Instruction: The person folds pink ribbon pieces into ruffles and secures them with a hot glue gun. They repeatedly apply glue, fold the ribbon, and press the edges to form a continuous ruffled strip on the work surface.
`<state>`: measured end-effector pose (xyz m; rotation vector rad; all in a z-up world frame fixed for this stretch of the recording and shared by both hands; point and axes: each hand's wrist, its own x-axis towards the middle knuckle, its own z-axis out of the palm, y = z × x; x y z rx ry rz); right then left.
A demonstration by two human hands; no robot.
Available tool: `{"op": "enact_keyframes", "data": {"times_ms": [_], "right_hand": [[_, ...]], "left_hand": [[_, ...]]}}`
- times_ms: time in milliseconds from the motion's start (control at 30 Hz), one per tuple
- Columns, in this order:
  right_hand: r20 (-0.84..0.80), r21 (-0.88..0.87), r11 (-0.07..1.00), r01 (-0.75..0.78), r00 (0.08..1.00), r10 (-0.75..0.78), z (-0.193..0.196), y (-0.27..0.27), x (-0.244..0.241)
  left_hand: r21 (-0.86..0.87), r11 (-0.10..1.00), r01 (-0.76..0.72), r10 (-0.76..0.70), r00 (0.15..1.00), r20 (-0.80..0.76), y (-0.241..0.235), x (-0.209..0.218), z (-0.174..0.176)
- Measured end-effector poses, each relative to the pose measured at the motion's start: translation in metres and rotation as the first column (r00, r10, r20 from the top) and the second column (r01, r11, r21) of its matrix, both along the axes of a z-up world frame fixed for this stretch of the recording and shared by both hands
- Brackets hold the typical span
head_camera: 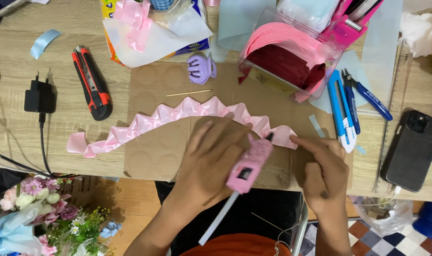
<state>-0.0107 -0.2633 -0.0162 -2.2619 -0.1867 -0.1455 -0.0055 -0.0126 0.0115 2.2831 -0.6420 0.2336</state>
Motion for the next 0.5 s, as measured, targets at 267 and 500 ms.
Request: {"op": "enact_keyframes", "data": {"times_ms": [267, 500], "right_hand": [[0.075, -0.133, 0.991, 0.022, 0.997, -0.012, -0.005, 0.004, 0.003], [0.216, 0.435, 0.895, 0.103, 0.952, -0.215, -0.043, -0.038, 0.006]], "left_hand": [[0.088, 0.987, 0.134, -0.134, 0.991, -0.015, -0.008, 0.01, 0.001], [0.044, 0.939, 0.341, -0.331, 0.93, -0.16, -0.015, 0.003, -0.008]]}}
